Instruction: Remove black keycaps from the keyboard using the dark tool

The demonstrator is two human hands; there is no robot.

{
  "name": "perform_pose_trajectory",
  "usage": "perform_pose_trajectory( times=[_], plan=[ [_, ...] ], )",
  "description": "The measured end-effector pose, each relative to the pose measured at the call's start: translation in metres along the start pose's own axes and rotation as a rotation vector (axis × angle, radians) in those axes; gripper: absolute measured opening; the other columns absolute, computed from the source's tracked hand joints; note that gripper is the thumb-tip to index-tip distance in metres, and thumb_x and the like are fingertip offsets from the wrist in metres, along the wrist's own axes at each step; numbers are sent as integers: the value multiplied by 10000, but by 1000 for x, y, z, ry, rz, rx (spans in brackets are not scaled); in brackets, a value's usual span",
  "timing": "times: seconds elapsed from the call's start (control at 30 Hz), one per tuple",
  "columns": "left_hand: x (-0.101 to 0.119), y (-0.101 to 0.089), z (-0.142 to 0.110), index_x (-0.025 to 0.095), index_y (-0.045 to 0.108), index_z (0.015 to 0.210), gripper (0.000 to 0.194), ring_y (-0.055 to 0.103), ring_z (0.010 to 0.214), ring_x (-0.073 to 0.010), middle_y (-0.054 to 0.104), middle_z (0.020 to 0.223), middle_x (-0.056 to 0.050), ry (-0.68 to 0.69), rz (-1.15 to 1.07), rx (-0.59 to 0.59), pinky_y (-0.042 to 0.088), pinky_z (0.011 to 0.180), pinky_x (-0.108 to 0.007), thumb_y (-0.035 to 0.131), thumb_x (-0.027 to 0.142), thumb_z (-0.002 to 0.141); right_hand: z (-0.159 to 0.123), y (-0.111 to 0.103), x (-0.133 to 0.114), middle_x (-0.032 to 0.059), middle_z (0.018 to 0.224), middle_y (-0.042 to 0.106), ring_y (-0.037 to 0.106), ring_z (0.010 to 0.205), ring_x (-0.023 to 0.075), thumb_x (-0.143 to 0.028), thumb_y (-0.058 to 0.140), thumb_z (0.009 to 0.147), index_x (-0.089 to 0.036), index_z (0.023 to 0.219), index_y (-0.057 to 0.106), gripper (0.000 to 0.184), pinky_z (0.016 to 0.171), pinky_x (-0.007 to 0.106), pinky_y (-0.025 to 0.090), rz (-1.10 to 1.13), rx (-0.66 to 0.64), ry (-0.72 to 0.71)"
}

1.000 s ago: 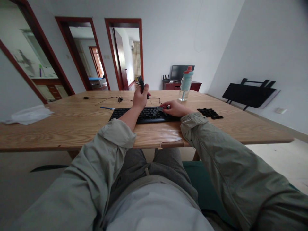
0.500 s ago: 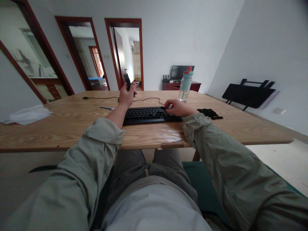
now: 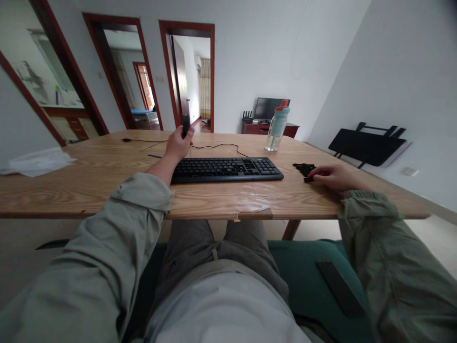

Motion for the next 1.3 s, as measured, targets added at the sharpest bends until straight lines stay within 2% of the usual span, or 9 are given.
perform_pose_trajectory(
  times=[0.1,0.27,0.4,0.67,0.87,1.0,1.13,1.2,1.3],
  plan=[
    [5,5,-5,189,590,816,401,615,653,-186,628,635,-25,39,44,-72,459,671,-299,503,568,914,-6,2,12,45,619,664,544,528,175,-347,648,718,-201,841,788,237,505,311,395,1,-58,114],
    [4,4,-6,191,581,815,407,599,630,-183,618,624,-22,22,47,-92,451,666,-297,491,575,914,-9,-5,27,49,596,635,528,504,172,-297,645,732,-191,875,778,222,514,325,381,-71,46,231],
    [4,3,-5,189,570,804,422,594,629,-184,613,624,-25,21,54,-81,450,676,-304,491,589,911,-12,-10,28,116,738,693,565,587,177,-267,624,750,-173,839,730,166,561,341,401,-44,161,153],
    [4,4,-6,195,553,780,424,589,614,-183,614,621,-26,29,57,-95,433,638,-299,469,588,917,-12,-2,18,45,656,682,584,597,183,-373,666,667,-199,781,718,214,550,308,432,7,-67,190],
    [5,5,-6,203,542,775,394,568,616,-178,584,614,-13,24,58,-95,422,640,-295,479,563,922,-12,-1,7,64,742,720,619,683,210,-401,662,698,-200,785,726,227,622,331,461,-15,-43,115],
    [15,6,-7,210,534,792,373,564,683,-190,552,660,-13,48,59,-2,418,675,-296,513,562,915,-12,-2,3,67,712,688,595,652,203,-411,642,741,-191,793,712,237,597,333,430,-77,19,72],
    [38,17,-12,202,571,861,341,570,743,-196,578,738,-26,102,18,-37,424,708,-297,526,535,919,-4,-9,-33,63,709,658,556,617,184,-393,593,803,-188,801,681,223,572,328,381,-169,190,-23],
    [53,28,-17,192,595,883,332,569,731,-193,600,757,-29,144,27,-145,419,683,-297,518,512,924,7,-8,-71,57,697,647,543,607,173,-381,593,818,-187,815,681,212,580,323,379,-130,204,-122],
    [77,45,-29,178,635,890,354,581,729,-200,637,785,-42,242,85,-324,413,658,-305,535,517,908,29,4,-146,53,706,644,538,626,162,-410,620,839,-185,879,702,243,596,310,382,37,189,-326]
  ],
)
Point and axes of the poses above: each hand's wrist, its own z-axis towards the middle knuckle, its own y-axis out of the palm, x = y × z, the point moved 4 cm from there along z, towards the middle knuckle
